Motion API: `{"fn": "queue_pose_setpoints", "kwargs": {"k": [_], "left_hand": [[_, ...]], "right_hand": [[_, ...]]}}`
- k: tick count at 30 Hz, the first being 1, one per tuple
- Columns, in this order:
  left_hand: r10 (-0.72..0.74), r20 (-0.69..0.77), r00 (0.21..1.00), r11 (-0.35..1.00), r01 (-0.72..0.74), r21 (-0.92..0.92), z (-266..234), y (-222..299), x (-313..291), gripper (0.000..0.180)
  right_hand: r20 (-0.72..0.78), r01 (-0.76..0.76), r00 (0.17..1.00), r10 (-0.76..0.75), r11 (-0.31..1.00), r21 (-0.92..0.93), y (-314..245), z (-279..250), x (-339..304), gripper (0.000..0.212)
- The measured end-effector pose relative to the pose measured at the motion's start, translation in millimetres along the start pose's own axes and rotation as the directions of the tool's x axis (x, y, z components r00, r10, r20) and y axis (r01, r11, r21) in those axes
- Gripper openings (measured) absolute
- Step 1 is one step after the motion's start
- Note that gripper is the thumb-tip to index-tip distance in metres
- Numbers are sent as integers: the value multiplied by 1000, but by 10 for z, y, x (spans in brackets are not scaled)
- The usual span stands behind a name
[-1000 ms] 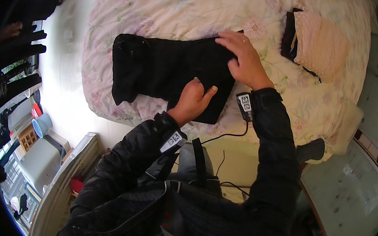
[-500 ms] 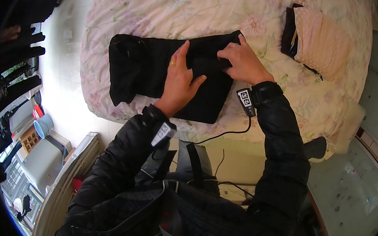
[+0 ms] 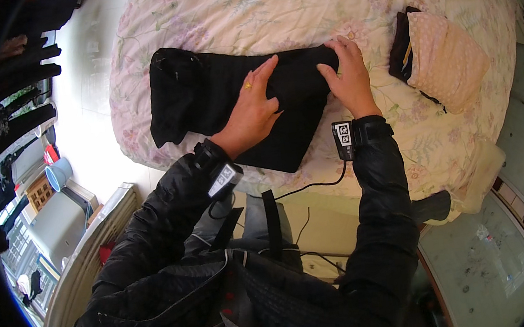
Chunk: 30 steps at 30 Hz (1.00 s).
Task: The person folds several garments on a bed, including a dark grey item, a black patterned item, a pink polka-dotted item, and a black long-sleeved top. Each item is smoothed, folded into a compact rectangle, and placed on the bed.
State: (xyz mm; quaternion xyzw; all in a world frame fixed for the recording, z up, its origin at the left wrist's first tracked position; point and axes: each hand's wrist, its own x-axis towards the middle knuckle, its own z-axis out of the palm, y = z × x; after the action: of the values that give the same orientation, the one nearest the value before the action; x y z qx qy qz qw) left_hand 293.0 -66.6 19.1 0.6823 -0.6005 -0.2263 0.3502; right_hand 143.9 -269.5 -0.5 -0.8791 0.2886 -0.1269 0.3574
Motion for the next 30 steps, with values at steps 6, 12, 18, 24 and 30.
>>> {"fn": "queue_pose_setpoints", "kwargs": {"k": [6,12,18,24,30], "left_hand": [[-38,4,999,990,37,139,-22,-46,0,13],[-69,-51,996,987,75,144,3,-271,-74,12],[-215,-160,963,952,243,184,13,-801,84,62],[-321,88,943,912,283,297,-64,-1178,410,72],[-327,77,942,943,331,-40,90,-1243,552,88]], "right_hand": [[146,272,956,-253,953,-134,79,198,221,50],[244,241,954,-174,929,-280,113,270,476,30],[-268,25,958,-105,958,-286,266,362,675,21],[-403,-85,915,-23,965,-249,330,378,353,35],[-96,-500,817,568,783,371,423,593,-143,59]]}}
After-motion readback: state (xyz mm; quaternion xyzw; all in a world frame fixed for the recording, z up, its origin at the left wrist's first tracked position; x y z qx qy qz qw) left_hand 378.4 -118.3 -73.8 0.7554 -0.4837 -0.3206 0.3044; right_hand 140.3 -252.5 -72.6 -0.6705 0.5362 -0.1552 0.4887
